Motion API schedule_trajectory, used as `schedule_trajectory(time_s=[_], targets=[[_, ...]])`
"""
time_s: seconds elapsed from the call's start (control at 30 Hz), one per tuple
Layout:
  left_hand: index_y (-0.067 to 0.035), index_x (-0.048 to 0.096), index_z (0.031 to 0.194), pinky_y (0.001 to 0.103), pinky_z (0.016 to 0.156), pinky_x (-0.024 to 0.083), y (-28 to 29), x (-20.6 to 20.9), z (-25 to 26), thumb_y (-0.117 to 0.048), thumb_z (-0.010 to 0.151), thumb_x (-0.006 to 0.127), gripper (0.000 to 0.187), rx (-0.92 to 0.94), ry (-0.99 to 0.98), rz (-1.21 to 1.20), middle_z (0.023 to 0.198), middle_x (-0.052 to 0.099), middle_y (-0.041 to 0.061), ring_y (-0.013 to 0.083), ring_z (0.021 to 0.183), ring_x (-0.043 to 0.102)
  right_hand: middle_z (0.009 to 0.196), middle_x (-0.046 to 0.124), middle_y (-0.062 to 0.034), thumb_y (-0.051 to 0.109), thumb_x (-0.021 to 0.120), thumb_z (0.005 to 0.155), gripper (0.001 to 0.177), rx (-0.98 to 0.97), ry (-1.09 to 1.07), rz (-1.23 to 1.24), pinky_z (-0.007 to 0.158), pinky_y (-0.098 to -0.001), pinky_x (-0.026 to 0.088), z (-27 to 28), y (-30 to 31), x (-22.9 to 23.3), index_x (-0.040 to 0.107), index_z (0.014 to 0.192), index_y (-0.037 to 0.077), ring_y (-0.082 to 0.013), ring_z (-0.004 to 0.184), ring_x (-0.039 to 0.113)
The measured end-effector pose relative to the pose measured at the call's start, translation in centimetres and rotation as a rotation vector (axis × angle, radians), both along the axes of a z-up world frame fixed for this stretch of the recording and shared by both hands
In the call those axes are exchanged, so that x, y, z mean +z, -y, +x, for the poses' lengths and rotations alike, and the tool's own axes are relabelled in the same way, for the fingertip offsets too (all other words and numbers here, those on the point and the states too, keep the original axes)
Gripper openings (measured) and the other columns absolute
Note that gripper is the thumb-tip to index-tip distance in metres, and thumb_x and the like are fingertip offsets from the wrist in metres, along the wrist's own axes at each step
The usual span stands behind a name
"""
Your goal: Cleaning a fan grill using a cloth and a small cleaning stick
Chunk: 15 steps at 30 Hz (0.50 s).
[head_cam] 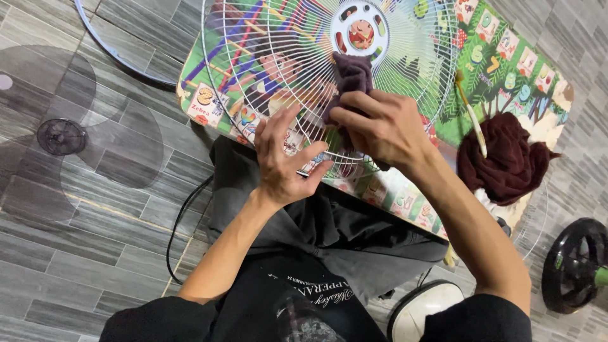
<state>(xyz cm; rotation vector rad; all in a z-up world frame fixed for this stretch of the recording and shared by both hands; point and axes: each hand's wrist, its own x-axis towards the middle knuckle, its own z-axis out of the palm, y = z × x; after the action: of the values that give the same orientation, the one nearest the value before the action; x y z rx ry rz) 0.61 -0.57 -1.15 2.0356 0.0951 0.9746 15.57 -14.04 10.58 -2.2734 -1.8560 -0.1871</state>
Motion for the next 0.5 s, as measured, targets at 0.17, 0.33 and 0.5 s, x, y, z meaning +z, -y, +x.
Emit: schedule_trajectory(time_s=[0.17,0.33,0.5], targets=[[-0.030,0.073,0.098,0.048,0.122,0.014,-0.5,0.8,0.0,-0.048,0.076,0.087,0.032,0.009,-0.007,0.029,0.149,0.050,0.017,0.0378,0.139,0.046,0.104,0.068,-0.0042,0.016,0.055,0.096,0.021,0.044,-0.121,0.004,0.059,-0.0336,0.054,-1.2,0.4,-1.5,0.074,0.104,0.020,-0.0228,0.065,0.060],[-0.026,0.079,0.092,0.045,0.127,0.014,-0.9,2.0,-1.2,-0.040,0.084,0.084,0.017,-0.106,-0.192,-0.022,0.154,0.039,0.011,0.0284,0.145,0.035,0.109,0.070,-0.0064,0.008,0.075,0.094,0.021,-0.121,-0.014,-0.049,0.057,-0.0271,0.057,1.8,0.9,0.1,0.080,0.113,0.012,-0.0162,0.076,0.066],[-0.031,0.073,0.101,0.050,0.121,0.017,-0.2,0.3,-0.3,-0.045,0.078,0.085,0.029,0.013,-0.008,0.033,0.148,0.050,0.017,0.0386,0.137,0.048,0.105,0.064,-0.0032,0.013,0.057,0.097,0.026,-0.105,-0.178,-0.021,0.062,-0.0385,0.057,1.6,2.2,-2.6,0.076,0.109,0.027,-0.0280,0.072,0.067]])
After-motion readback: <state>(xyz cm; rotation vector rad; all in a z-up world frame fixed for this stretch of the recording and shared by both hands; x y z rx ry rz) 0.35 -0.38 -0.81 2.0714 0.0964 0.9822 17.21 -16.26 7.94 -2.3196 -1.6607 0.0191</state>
